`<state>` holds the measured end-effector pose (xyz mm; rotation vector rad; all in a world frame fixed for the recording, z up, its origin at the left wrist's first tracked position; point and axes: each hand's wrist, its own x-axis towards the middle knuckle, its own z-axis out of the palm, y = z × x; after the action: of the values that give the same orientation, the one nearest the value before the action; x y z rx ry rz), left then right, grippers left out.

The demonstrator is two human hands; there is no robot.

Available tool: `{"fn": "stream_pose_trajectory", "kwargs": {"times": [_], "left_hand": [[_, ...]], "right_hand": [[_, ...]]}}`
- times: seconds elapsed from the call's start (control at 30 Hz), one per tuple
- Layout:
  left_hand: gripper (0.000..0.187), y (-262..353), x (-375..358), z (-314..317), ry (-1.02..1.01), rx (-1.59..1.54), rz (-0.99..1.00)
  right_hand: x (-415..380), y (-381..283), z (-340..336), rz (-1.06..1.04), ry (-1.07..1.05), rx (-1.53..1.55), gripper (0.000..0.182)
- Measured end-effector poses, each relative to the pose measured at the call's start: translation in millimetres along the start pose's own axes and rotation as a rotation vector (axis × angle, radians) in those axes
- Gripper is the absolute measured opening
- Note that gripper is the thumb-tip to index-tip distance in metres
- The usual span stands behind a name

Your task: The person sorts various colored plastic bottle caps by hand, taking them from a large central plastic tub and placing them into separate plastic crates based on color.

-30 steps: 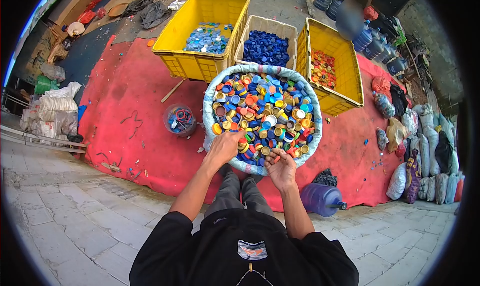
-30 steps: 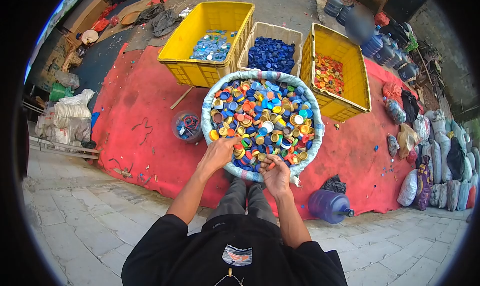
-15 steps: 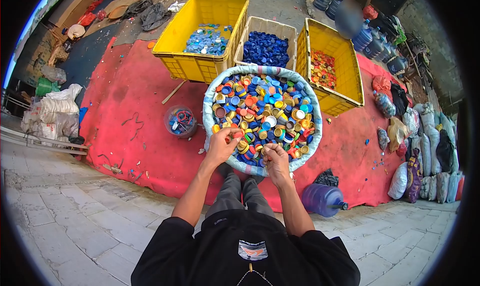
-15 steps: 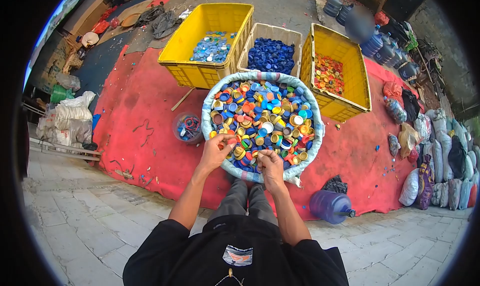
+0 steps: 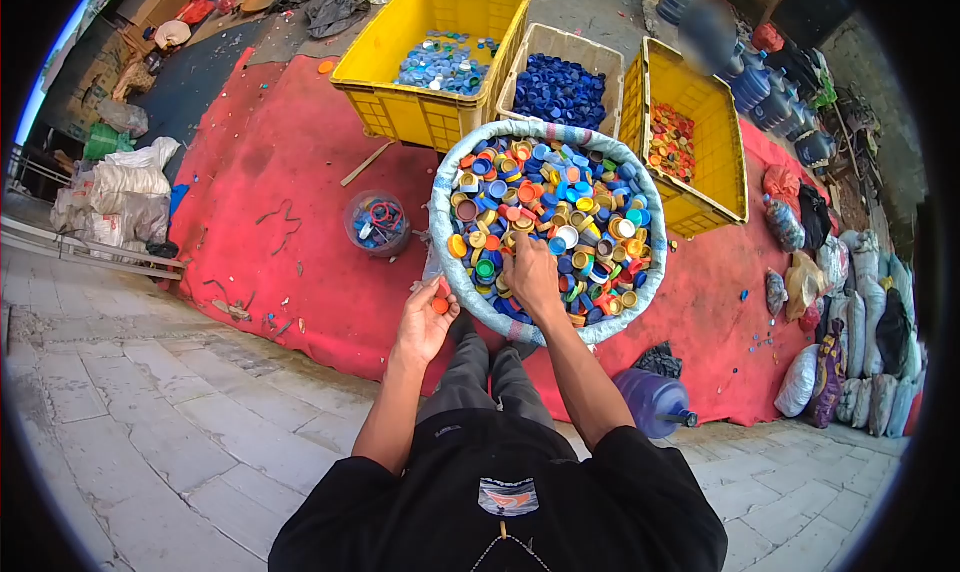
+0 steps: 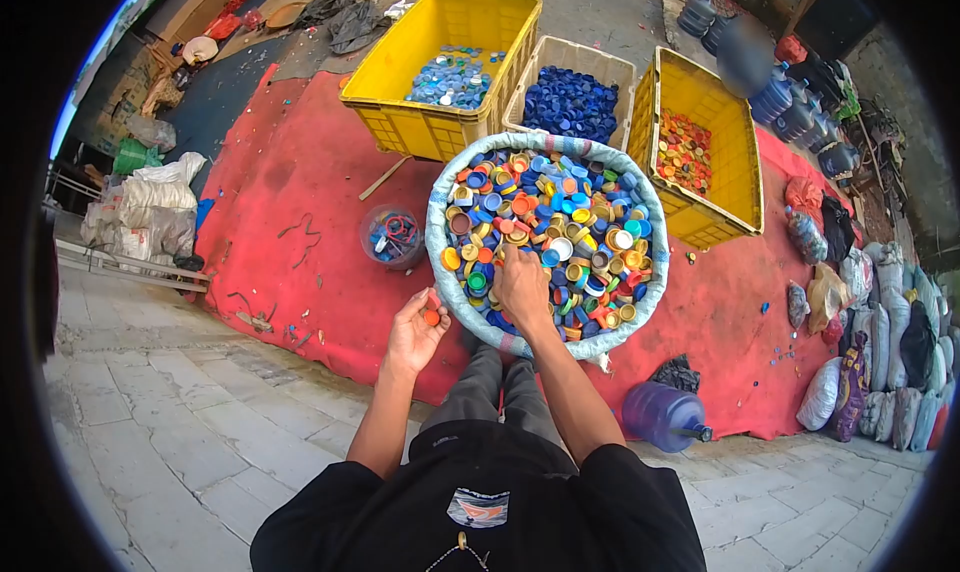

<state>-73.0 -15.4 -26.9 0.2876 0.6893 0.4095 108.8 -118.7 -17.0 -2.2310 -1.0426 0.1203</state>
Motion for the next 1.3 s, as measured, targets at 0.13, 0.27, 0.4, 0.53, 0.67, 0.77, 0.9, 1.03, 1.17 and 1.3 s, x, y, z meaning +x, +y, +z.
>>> {"fn": "stream_pose_trajectory", "kwargs": {"times": [0.13, 0.27, 0.4, 0.53, 0.67, 0.77, 0.9, 1.03, 1.17, 1.3], "left_hand": [[0.012, -3.1, -3.2, 4.1, -0.003, 0.026, 0.000], [0.014, -7.6, -1.3, 10.9, -0.061, 0.052, 0.007], [0.015, -9.8, -4.2, 33.3, -0.102, 0.127, -0.027], [0.021, -21.3, 0.3, 63.7, -0.168, 0.148, -0.077], [0.034, -46.0, 13.0, 96.8, -0.291, 0.133, -0.171], [0.039, -69.9, 21.1, 123.3, -0.342, 0.097, -0.279], [0.059, -105.8, 25.7, 148.0, -0.306, 0.091, -0.415], [0.061, -137.5, 40.0, 170.3, -0.282, 0.143, -0.501], [0.039, -165.6, 101.6, 231.4, -0.341, 0.257, -0.648], [0.038, -160.4, 173.3, 368.9, -0.397, 0.342, -0.302]], "right_hand": [[2.8, 3.0, 8.7, -0.001, -0.013, -0.033, 0.024], [3.1, 10.9, 15.2, 0.044, 0.024, 0.099, 0.028], [1.8, 4.3, -10.2, 0.311, 0.037, 0.421, 0.031], [-12.7, 15.1, -52.0, 0.641, 0.054, 1.399, 0.027], [-39.2, 35.8, -90.7, 0.659, 0.206, 1.823, 0.031], [-59.9, 47.6, -111.9, 0.657, 0.345, 1.873, 0.050], [-85.1, 54.6, -131.9, 0.700, 0.471, 1.799, 0.069], [-100.2, 73.6, -131.1, 0.712, 0.579, 1.837, 0.066], [-57.0, 115.0, -156.8, 0.713, 0.678, 1.778, 0.039], [63.0, 183.3, -231.1, 0.389, 0.760, 1.569, 0.011]]}}
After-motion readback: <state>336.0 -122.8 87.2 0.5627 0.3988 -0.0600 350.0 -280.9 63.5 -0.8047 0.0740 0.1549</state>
